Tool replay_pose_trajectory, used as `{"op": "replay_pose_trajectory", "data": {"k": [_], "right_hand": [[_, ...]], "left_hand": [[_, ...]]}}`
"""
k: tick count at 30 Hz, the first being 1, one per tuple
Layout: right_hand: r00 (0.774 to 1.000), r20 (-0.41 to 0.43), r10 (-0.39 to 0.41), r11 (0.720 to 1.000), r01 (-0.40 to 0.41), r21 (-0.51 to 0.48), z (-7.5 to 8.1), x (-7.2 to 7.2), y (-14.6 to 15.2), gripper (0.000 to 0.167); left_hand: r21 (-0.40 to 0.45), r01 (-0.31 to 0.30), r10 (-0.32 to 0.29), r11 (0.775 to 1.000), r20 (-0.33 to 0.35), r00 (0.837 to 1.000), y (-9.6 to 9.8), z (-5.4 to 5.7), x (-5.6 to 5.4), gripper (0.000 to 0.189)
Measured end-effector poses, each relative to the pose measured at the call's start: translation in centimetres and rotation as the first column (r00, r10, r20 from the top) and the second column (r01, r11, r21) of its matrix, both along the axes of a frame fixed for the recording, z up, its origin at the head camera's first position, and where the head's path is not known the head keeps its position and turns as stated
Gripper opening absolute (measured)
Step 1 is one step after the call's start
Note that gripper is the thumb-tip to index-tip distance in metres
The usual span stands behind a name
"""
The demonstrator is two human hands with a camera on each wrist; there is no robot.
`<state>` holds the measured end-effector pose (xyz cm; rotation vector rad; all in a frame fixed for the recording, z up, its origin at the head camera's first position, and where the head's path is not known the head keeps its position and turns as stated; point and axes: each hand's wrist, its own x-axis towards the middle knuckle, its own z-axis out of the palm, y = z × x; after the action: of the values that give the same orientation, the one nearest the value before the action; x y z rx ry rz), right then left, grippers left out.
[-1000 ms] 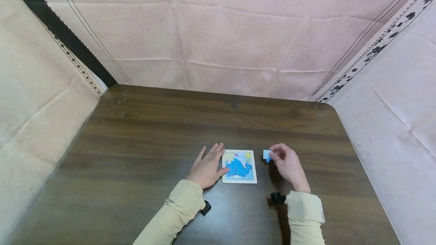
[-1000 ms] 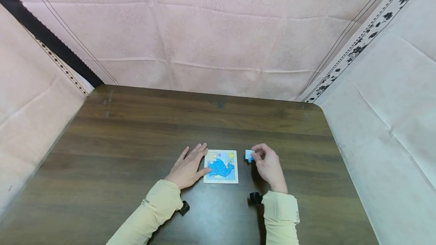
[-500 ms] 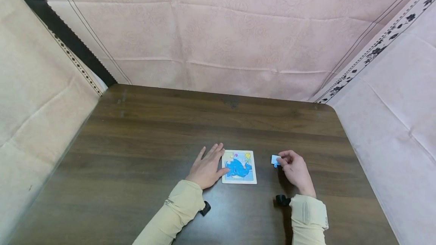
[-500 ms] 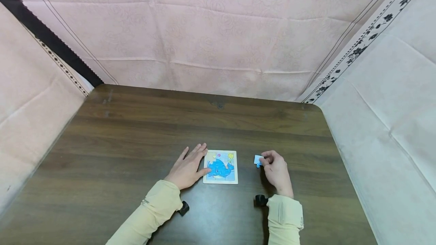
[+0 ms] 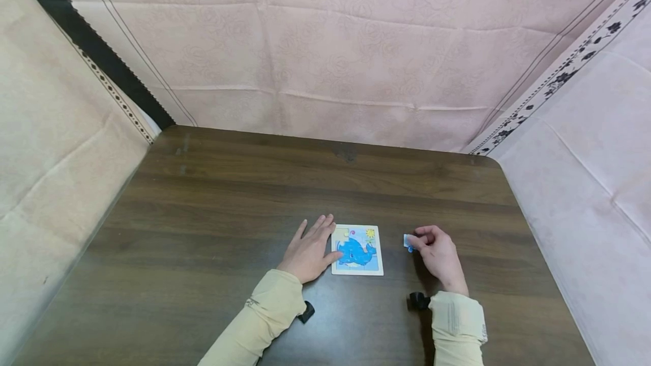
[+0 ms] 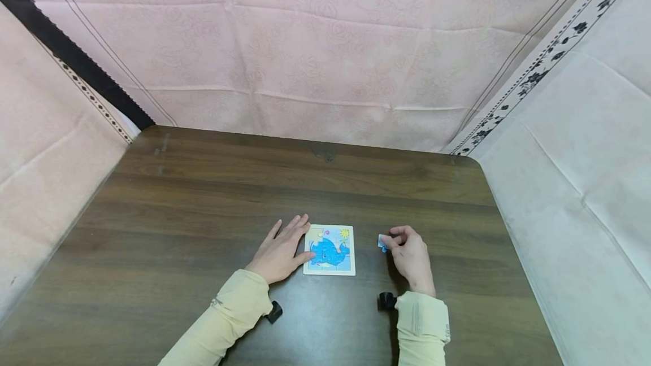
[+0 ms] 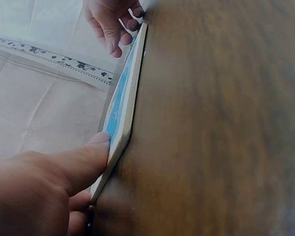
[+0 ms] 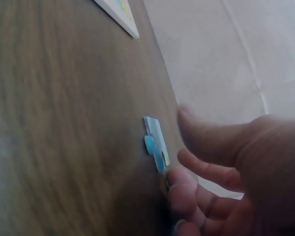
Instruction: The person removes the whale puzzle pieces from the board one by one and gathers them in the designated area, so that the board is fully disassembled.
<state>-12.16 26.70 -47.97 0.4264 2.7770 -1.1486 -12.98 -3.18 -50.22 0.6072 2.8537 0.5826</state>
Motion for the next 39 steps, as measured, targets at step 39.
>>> {"op": "replay_pose_trajectory", "data": {"k": [39], "right_hand": [[0.996,0.073,0.05,0.996,-0.055,0.066,0.15,0.02,-0.39,0.039]], "left_hand": [[-0.007,0.0,0.0,1.0,0.005,1.0,-0.03,-0.14,0.03,0.075]]}}
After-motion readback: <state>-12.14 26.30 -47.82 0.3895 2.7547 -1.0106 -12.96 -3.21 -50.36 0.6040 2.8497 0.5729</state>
